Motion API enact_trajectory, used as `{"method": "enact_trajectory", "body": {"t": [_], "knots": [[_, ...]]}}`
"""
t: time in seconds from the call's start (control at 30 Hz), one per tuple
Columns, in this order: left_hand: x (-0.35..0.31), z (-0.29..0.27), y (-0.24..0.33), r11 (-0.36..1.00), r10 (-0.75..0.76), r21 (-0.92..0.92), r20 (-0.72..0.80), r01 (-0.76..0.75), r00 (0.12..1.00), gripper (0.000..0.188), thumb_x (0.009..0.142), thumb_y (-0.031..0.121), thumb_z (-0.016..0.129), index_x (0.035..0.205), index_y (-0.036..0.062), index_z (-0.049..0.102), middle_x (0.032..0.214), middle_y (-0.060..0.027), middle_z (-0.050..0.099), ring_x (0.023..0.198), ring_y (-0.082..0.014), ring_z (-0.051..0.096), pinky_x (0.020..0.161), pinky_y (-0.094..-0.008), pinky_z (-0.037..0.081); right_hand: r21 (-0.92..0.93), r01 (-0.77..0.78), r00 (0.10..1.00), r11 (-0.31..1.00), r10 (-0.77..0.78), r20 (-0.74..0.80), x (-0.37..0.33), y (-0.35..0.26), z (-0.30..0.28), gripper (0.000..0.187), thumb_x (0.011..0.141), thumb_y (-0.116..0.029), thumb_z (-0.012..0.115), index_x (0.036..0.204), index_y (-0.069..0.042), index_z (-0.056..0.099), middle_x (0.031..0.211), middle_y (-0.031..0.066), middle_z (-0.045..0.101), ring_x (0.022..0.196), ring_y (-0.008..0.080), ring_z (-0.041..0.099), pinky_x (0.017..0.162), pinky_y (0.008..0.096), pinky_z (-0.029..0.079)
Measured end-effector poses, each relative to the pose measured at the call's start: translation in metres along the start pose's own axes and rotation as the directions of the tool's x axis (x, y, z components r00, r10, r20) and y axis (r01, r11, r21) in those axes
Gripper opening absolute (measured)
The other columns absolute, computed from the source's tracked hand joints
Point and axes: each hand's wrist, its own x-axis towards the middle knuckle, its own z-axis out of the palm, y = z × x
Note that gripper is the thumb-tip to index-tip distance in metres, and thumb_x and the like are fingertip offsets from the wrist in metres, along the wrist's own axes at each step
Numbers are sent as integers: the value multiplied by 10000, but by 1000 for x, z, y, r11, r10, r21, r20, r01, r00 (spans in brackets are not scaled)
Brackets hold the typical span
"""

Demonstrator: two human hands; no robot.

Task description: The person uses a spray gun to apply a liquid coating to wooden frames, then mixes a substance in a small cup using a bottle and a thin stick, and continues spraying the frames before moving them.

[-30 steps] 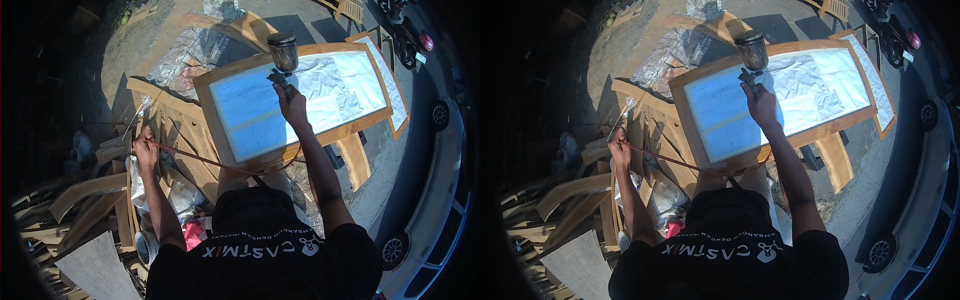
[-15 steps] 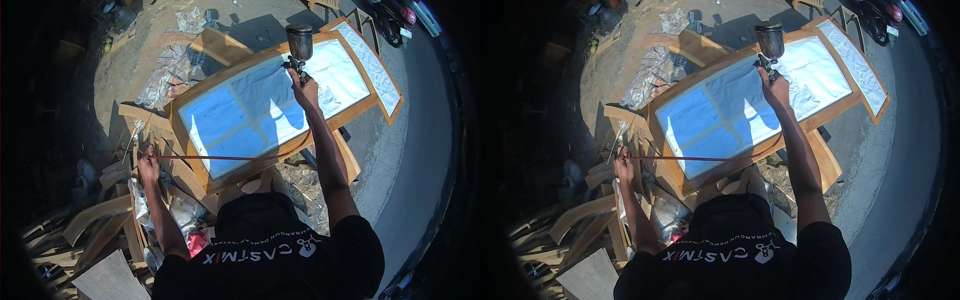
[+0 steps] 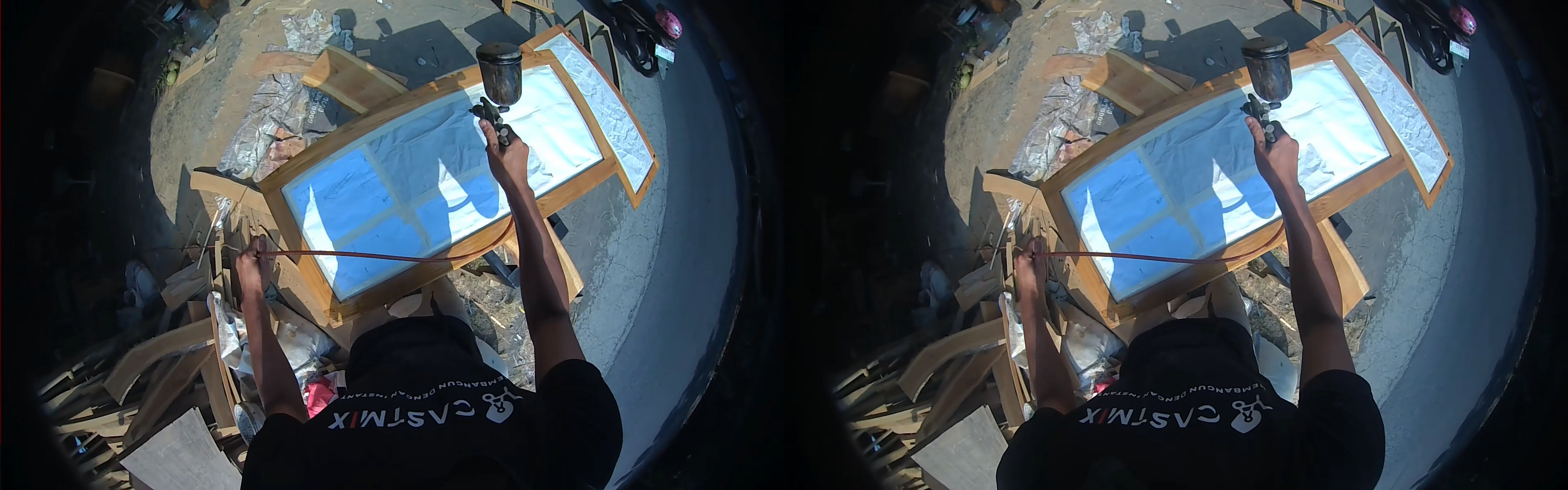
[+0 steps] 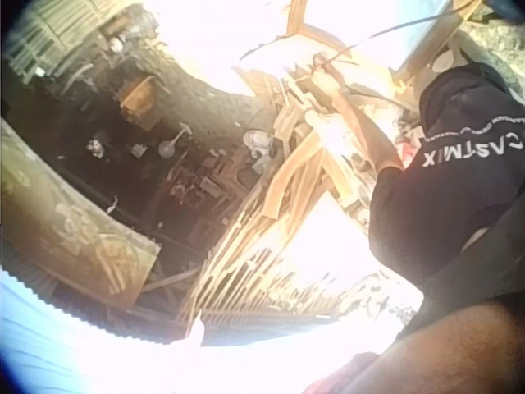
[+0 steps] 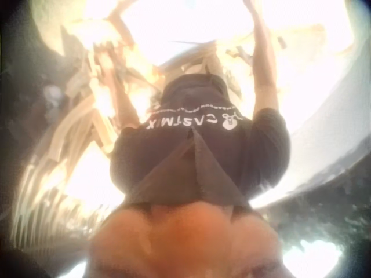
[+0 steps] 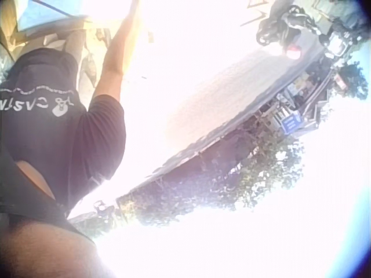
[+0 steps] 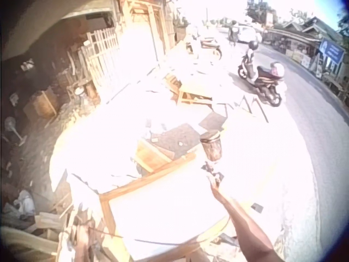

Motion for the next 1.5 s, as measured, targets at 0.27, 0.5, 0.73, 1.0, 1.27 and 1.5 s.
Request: {"method": "enact_trajectory", "body": {"t": [0.27,0.5,0.73,1.0,1.27,1.5], "knots": [[-38,-26,-66,994,93,-53,-122,-100,988,227,969,230,536,950,15,607,712,-243,598,733,-471,640,628,-462,503,188,-106,938,976,35,345,-78,-60,39,464,979,-449,653,994,9,721,666,103,656,619,183,642,613,357,505],[-101,-39,-247,997,54,-37,-169,-61,984,862,960,716,423,1253,-64,643,887,-217,712,875,-323,737,734,-421,558,303,-136,882,943,-23,470,-173,-111,75,423,1002,-419,641,1032,-4,719,724,54,668,672,131,635,642,324,517],[-97,-38,-400,995,51,-89,-7,-51,999,515,1017,388,508,1257,-48,640,895,-225,700,792,-321,694,710,-418,539,292,-243,922,925,127,365,-286,-155,132,494,974,-486,657,845,-17,747,566,36,562,534,125,559,538,327,449],[-130,-68,-514,981,-64,-134,470,143,881,364,915,203,688,1218,15,616,1048,-154,681,983,-244,673,800,-415,535,347,-165,935,923,34,353,-412,-222,193,424,987,-443,650,1006,-29,742,680,76,653,627,168,633,597,355,478],[-134,-85,-532,978,-32,-116,736,172,676,521,859,132,776,1319,16,558,1205,-140,639,1106,-241,631,880,-378,538,421,45,873,906,-240,425,-459,-273,278,310,972,-283,714,1082,7,705,698,143,642,582,144,561,566,340,453],[-34,-169,-257,577,365,-808,125,-119,922,859,817,134,854,1531,78,379,1544,-149,436,1445,-250,415,1140,-380,389,316,98,611,944,-308,729,-455,-347,335,405,968,-226,708,1283,10,611,866,128,731,650,165,700,588,319,542]]}}
